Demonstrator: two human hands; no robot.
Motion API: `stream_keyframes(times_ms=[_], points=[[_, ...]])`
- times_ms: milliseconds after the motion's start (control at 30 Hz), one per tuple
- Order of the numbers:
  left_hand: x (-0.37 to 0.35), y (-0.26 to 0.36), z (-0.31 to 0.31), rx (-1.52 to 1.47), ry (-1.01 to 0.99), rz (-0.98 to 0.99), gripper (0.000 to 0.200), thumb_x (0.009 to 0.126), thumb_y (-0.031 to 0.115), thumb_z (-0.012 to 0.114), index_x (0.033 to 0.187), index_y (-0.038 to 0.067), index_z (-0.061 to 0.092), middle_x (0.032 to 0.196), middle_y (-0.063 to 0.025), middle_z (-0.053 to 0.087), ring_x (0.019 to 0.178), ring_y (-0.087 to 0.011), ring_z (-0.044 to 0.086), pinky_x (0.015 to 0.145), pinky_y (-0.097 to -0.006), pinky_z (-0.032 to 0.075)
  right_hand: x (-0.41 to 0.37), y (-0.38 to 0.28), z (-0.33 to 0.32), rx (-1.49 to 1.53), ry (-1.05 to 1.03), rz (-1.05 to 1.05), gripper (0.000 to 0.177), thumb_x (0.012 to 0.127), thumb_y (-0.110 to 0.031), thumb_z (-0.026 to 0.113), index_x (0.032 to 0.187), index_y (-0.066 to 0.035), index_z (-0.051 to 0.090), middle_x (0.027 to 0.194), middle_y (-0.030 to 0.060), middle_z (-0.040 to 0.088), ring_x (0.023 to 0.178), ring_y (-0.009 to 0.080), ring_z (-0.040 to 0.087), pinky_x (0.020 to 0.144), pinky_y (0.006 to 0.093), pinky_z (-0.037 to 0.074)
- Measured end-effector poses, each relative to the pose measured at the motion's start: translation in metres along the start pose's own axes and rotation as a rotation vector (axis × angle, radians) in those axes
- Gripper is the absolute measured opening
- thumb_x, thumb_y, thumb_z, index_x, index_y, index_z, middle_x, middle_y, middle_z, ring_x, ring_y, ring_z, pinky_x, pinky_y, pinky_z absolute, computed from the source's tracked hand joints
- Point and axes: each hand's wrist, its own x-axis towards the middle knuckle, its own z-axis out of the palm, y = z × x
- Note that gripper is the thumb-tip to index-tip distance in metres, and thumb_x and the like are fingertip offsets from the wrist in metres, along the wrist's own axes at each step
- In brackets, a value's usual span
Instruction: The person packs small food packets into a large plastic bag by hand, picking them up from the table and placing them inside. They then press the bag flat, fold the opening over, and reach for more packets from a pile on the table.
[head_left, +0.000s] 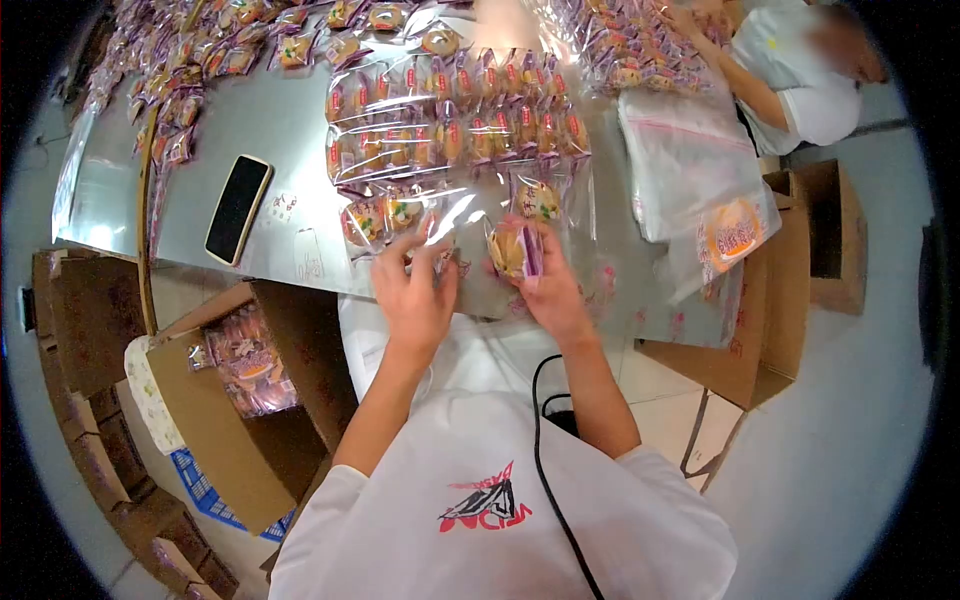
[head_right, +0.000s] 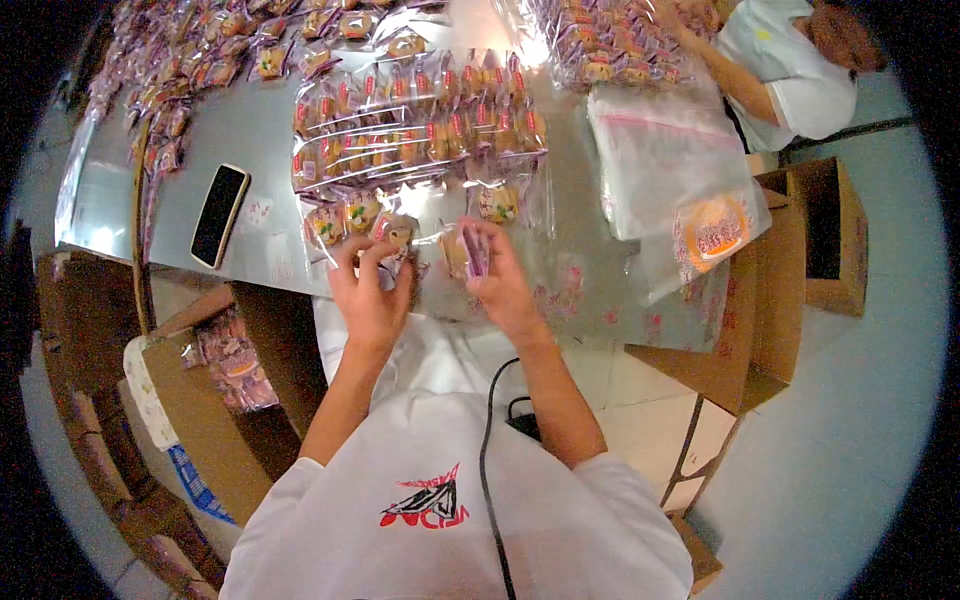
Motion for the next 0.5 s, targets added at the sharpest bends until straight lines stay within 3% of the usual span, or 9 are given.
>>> stream_keyframes(times_ms=[67, 167, 267, 367, 500], points=[[0.001, 0.002, -0.001, 0.045, 0.024, 0.007, 0.039, 0.078, 0.013, 0.086, 0.114, 0.015, 0.071, 0.124, -0.0106, 0.061, 0.119, -0.034, 0.058, 0.096, -0.0491, 0.042, -0.001, 0.001, 0.001, -0.041, 0.023, -0.048, 0.083, 0.088, -0.016, 0.076, 0.158, -0.01, 0.034, 0.156, 0.0147, 0.046, 0.139, 0.033, 0.054, 0.111, 0.0467, 0.051], [0.009, 0.002, -0.005, 0.102, 0.055, 0.095, 0.037, 0.081, 0.007, 0.082, 0.116, 0.013, 0.073, 0.121, -0.0109, 0.062, 0.121, -0.0351, 0.06, 0.102, -0.0572, 0.043, -0.001, -0.023, 0.018, -0.896, 0.047, 0.002, 0.079, 0.084, -0.007, 0.079, 0.154, -0.01, 0.043, 0.154, 0.0133, 0.048, 0.137, 0.0328, 0.055, 0.107, 0.0419, 0.052], [0.006, -0.01, 0.0, -0.026, 0.092, 0.149, 0.036, 0.081, 0.005, 0.082, 0.116, 0.011, 0.074, 0.121, -0.0114, 0.063, 0.124, -0.0353, 0.061, 0.113, -0.0629, 0.038, 0.002, -0.027, 0.031, -1.456, 0.105, -0.393, 0.068, 0.083, -0.014, 0.08, 0.146, -0.006, 0.054, 0.146, 0.0192, 0.053, 0.131, 0.0371, 0.056, 0.109, 0.0459, 0.049], [0.003, -0.004, 0.004, -0.08, 0.114, 0.118, 0.036, 0.081, 0.004, 0.082, 0.116, 0.009, 0.074, 0.121, -0.0118, 0.063, 0.124, -0.0348, 0.062, 0.117, -0.0633, 0.036, 0.017, -0.026, 0.036, -1.372, 0.02, -0.544, 0.065, 0.082, -0.01, 0.079, 0.143, -0.005, 0.058, 0.145, 0.0229, 0.052, 0.131, 0.0427, 0.055, 0.109, 0.0473, 0.049], [-0.004, -0.002, 0.002, -0.1, 0.077, 0.138, 0.039, 0.081, 0.003, 0.083, 0.118, 0.007, 0.073, 0.123, -0.0122, 0.065, 0.122, -0.0336, 0.063, 0.116, -0.0606, 0.039, 0.019, -0.022, 0.042, -1.338, 0.112, -0.394, 0.073, 0.081, -0.006, 0.079, 0.149, -0.006, 0.051, 0.139, 0.0234, 0.054, 0.129, 0.041, 0.057, 0.107, 0.0458, 0.051]])
